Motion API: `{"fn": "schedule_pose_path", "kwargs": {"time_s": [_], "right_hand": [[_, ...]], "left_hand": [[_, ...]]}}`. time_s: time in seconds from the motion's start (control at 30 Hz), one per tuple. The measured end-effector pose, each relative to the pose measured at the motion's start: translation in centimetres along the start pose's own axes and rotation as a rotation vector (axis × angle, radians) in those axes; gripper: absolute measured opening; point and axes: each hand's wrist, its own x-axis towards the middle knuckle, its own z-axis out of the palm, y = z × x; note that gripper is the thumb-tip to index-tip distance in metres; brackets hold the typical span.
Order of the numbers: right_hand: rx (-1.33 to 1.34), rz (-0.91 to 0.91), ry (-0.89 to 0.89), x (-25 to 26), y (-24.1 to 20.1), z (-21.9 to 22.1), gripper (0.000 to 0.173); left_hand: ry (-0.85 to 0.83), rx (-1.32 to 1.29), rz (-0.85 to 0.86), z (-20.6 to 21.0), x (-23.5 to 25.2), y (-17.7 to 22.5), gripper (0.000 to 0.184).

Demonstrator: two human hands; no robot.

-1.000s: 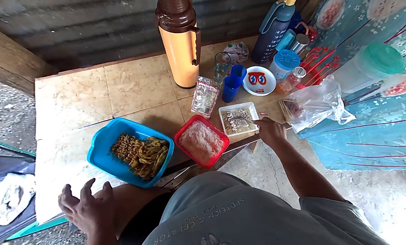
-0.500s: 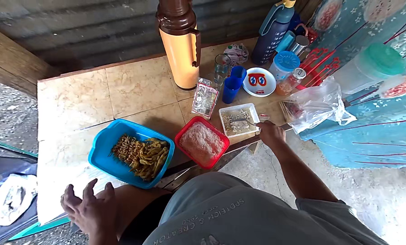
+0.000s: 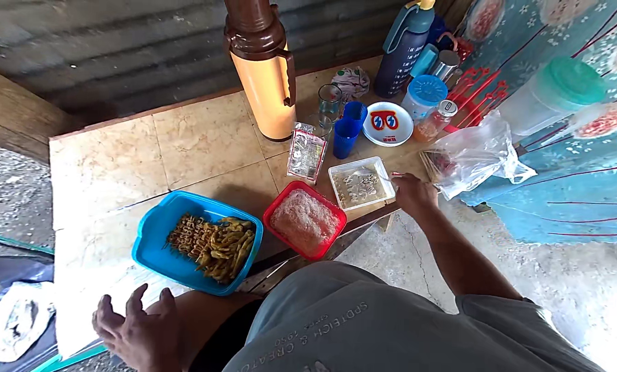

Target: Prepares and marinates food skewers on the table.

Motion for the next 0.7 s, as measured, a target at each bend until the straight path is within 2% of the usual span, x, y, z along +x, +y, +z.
{"fn": "schedule_pose_path", "kwargs": {"time_s": [0.1,0.2,0.3,0.37,0.5,0.7], "right_hand": [[-0.119,0.025,0.008,0.9,-0.4,-0.5,0.036],[-0.213,0.019,-0.056,0.7,-2.2,-0.6,0.031],[-0.255,0.086,-0.148,0.5,-3.5,-0.3,0.024],[-0.220,0.122,-0.180,0.7,-3.3,-0.2,0.025],[-0.168,0.068,-0.161,0.7,-1.9,-0.5,0.030],[-0.200,0.012,-0.166,-1.3,-2.8,-1.8,0.032]], "left_hand": [[0.010,-0.008,-0.004,0.0,0.0,0.3,0.043],[0.027,-0.017,0.009,0.3,0.0,0.6,0.043],[0.044,-0.021,-0.010,0.3,0.0,0.6,0.042],[0.049,-0.030,-0.024,0.3,-0.1,0.5,0.043],[0.043,-0.046,-0.027,0.1,0.2,0.4,0.043],[0.035,-0.030,-0.005,0.6,1.0,-0.2,0.044]]}}
